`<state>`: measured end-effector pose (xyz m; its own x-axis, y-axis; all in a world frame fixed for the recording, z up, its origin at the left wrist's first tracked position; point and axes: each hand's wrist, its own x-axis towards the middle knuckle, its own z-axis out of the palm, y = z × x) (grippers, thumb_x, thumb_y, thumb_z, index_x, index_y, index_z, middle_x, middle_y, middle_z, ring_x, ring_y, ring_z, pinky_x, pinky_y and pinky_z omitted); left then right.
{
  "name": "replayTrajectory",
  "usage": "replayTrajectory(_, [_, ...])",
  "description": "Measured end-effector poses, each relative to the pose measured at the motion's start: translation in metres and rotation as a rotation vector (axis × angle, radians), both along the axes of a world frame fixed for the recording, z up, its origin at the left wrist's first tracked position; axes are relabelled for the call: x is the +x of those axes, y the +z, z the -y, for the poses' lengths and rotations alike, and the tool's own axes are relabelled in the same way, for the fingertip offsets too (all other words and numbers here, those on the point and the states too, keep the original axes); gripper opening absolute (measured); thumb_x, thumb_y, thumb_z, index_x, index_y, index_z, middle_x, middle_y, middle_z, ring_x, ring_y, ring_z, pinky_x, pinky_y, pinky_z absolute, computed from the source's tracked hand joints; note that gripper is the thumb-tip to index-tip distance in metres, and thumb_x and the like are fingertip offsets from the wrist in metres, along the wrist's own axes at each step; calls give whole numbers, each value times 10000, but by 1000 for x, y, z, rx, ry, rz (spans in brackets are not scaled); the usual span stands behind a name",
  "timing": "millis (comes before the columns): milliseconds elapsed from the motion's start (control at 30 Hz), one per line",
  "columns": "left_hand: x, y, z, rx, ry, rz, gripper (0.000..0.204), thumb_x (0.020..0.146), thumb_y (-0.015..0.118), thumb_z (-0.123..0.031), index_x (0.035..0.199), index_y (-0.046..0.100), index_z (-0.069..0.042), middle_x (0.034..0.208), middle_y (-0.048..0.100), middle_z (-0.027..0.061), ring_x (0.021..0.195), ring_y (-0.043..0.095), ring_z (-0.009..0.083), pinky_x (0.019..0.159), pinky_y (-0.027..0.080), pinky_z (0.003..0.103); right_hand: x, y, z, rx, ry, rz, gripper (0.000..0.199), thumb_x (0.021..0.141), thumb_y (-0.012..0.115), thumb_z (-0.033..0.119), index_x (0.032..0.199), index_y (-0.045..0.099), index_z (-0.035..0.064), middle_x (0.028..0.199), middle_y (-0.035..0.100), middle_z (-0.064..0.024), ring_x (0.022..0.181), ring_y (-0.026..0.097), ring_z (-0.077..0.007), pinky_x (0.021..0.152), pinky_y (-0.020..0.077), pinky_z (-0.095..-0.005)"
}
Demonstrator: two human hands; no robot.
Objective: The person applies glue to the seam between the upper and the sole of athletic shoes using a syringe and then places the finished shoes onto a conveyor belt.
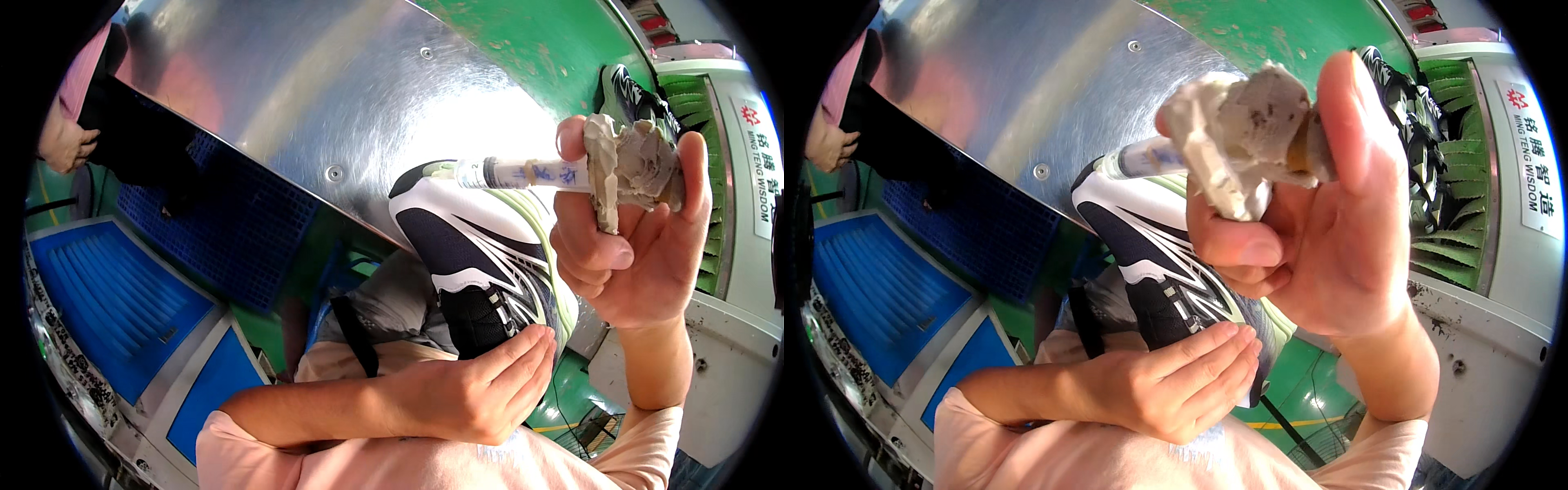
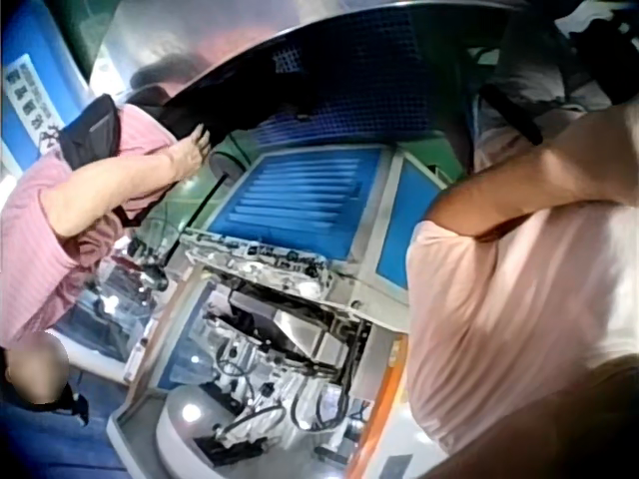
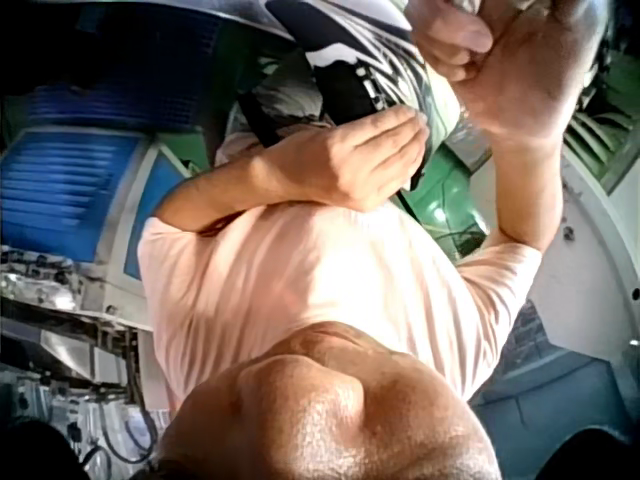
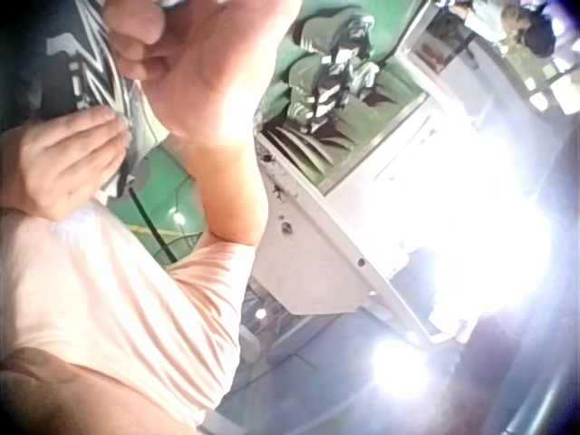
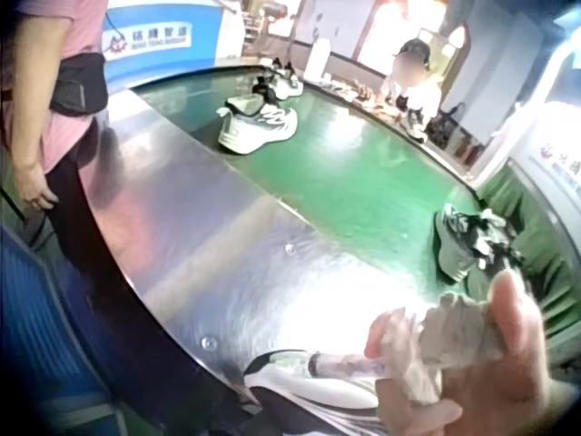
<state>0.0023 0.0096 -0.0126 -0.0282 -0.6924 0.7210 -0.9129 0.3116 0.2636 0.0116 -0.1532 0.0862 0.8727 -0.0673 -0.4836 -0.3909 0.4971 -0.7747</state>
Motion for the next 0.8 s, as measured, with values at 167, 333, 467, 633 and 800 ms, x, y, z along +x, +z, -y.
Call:
replayTrajectory(167, [2,1,-1,31,-11,-1,222,832,527,-141,874,675,19,917,672,107,939,648,217,939,492,358,-1,11,-13,-141,-52,-71,789,864,261,757,1129,313,16,512,348,16,391,252,-57,378,220,-201])
replayTrajectory(333, [0,0,-1,39,-16,-7,208,825,536,-133,883,670,15,940,669,110,944,646,225,942,489,360,-34,8,-2,-204,30,57,764,866,327,739,1129,317,21,512,349,25,396,250,-58,391,223,-210])
replayTrajectory(467, [1,3,-3,69,-51,-47,190,815,548,-118,898,666,5,974,665,115,961,643,232,933,492,361,-64,2,3,-312,39,149,745,869,312,739,1119,329,38,518,356,34,404,258,-58,397,217,-217])
replayTrajectory(633, [1,8,0,102,-71,-92,161,793,569,-92,881,669,-3,963,674,122,939,659,240,895,512,369,-106,-21,1,-109,-175,374,921,818,325,778,1152,377,-78,658,415,16,528,338,-39,495,275,-193])
replayTrajectory(800, [-1,13,1,150,-59,-138,163,781,585,-75,898,687,-24,979,681,106,940,662,243,872,529,361,-128,-32,-5,-121,-266,393,904,815,367,764,1151,378,-76,650,424,13,534,364,-41,501,308,-189])
